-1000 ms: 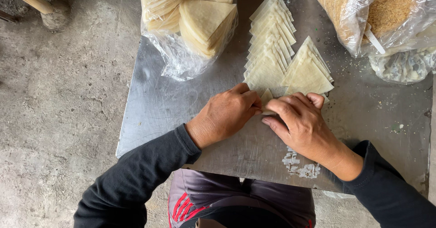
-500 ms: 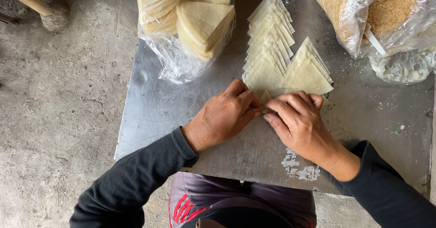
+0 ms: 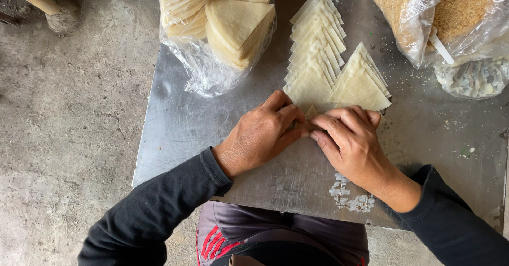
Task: The person repeatedly picks a triangular pastry wrapper, scoops a granular filling with a small plastic spoon, and folds the wrapper into a sealed triangular packet. The finished packets are placed in a growing stack on the metal table.
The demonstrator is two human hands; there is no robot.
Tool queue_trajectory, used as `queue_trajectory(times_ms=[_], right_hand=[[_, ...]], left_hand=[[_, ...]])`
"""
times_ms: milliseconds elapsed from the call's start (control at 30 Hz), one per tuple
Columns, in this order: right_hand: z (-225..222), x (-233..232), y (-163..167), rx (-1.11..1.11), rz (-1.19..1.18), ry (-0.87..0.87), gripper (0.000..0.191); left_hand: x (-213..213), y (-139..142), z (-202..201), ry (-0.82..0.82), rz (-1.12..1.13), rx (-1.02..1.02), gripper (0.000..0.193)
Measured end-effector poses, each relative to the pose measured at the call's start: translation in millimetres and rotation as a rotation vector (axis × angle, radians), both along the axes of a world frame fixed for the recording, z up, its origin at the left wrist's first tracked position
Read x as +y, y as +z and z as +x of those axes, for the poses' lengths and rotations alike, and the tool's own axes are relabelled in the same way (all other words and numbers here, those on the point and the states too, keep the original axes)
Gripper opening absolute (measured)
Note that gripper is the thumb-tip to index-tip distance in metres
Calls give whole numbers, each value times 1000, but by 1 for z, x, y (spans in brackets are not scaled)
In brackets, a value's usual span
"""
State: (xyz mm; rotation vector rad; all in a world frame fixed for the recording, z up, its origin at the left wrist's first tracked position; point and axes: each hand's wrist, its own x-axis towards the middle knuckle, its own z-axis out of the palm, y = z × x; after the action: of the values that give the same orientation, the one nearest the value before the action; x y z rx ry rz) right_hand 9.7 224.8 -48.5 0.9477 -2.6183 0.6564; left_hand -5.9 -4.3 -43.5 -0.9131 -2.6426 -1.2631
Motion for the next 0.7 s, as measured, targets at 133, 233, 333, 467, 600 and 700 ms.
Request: queue_trajectory(times_ms=[133,233,333,467,600,700], right_hand=[[-2,2,-4,6,4,13,21],[3,2,-3,14,22,36,17],[16,1,3,-5,58,59,19],[31,2,14,48,118,75,26],[35,1,13,165,310,48,39],[35,-1,6,244,411,-23,49]], left_hand=[[1,-2,1,-7,-49,2,21],[2,-2,4,-23,-95,-4,18],[-2,1,9,-96,-106,-46,19],[-4,5,15,-106,-91,-61,17],[-5,7,12,-59,-63,-43,21],[-7,9,9,-14,-22,14,27]])
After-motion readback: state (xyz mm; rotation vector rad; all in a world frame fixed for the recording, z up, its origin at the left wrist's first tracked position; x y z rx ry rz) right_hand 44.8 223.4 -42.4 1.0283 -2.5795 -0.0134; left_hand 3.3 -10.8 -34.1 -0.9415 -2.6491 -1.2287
